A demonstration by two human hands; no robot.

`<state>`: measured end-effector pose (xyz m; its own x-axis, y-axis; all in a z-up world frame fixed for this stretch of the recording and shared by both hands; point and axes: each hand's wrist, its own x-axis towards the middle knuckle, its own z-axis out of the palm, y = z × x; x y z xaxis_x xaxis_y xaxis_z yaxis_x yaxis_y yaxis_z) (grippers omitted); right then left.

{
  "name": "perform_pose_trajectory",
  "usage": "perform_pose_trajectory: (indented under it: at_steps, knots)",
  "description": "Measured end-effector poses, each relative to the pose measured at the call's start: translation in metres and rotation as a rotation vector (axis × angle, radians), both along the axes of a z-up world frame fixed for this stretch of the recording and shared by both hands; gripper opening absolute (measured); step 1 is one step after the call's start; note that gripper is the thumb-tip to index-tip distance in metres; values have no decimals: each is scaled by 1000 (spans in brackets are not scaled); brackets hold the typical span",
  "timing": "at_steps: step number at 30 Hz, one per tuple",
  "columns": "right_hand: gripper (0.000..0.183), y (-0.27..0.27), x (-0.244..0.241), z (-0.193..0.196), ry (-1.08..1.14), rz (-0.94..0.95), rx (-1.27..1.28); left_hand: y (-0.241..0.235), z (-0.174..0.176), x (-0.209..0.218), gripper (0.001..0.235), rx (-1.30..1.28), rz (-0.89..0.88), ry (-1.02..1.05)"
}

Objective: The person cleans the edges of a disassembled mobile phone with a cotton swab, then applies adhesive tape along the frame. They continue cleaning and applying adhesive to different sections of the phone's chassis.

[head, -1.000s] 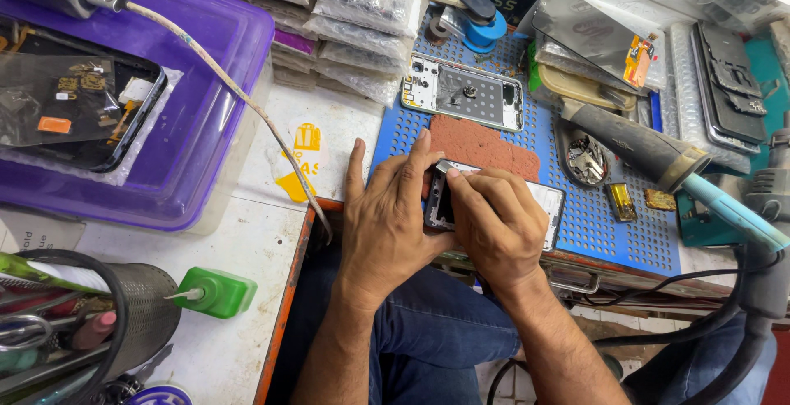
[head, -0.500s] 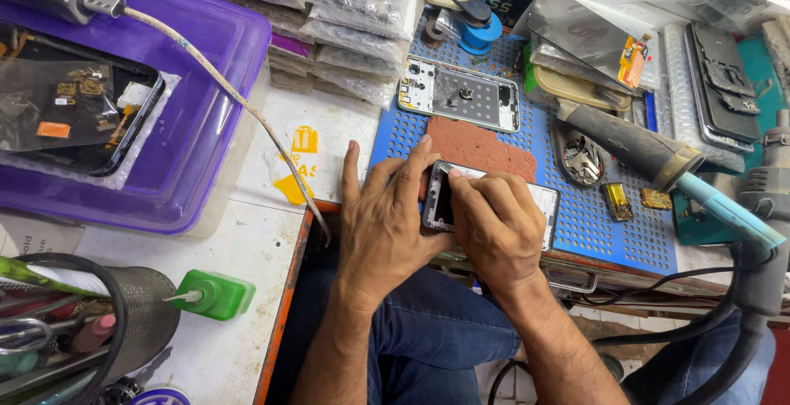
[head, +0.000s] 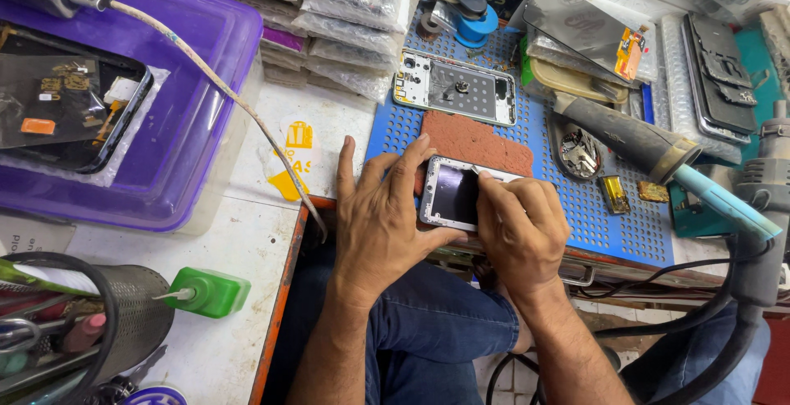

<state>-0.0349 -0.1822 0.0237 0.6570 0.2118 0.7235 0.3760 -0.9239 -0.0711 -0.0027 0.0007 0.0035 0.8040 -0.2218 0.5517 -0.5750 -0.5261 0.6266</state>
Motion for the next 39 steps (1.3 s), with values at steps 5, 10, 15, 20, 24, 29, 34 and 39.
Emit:
perform_pose_trajectory:
  at_steps: [5, 10, 15, 20, 24, 29, 34, 39]
  knots:
    - [16, -3, 4, 7, 142, 14, 237, 1, 3, -1, 126, 22, 0, 13]
    - [14, -5, 15, 18, 226, 133, 215, 1, 2, 0, 127, 64, 18, 1]
    - [14, -2, 24, 21, 246, 130, 148, 2, -1, 1, 130, 37, 11, 31]
    - [14, -5, 24, 12, 225, 127, 145, 1, -8, 0, 132, 16, 12, 20]
    - [15, -11, 23, 7, 238, 138, 143, 0, -12, 1, 132, -10, 12, 8]
    - [11, -13, 23, 3, 240, 136, 150, 0, -14, 1, 132, -11, 10, 24]
    - [10, -14, 23, 2, 244, 135, 153, 0, -14, 0, 131, -32, 14, 6]
    - [9, -16, 24, 0, 245, 124, 154, 0, -15, 0, 131, -33, 9, 24]
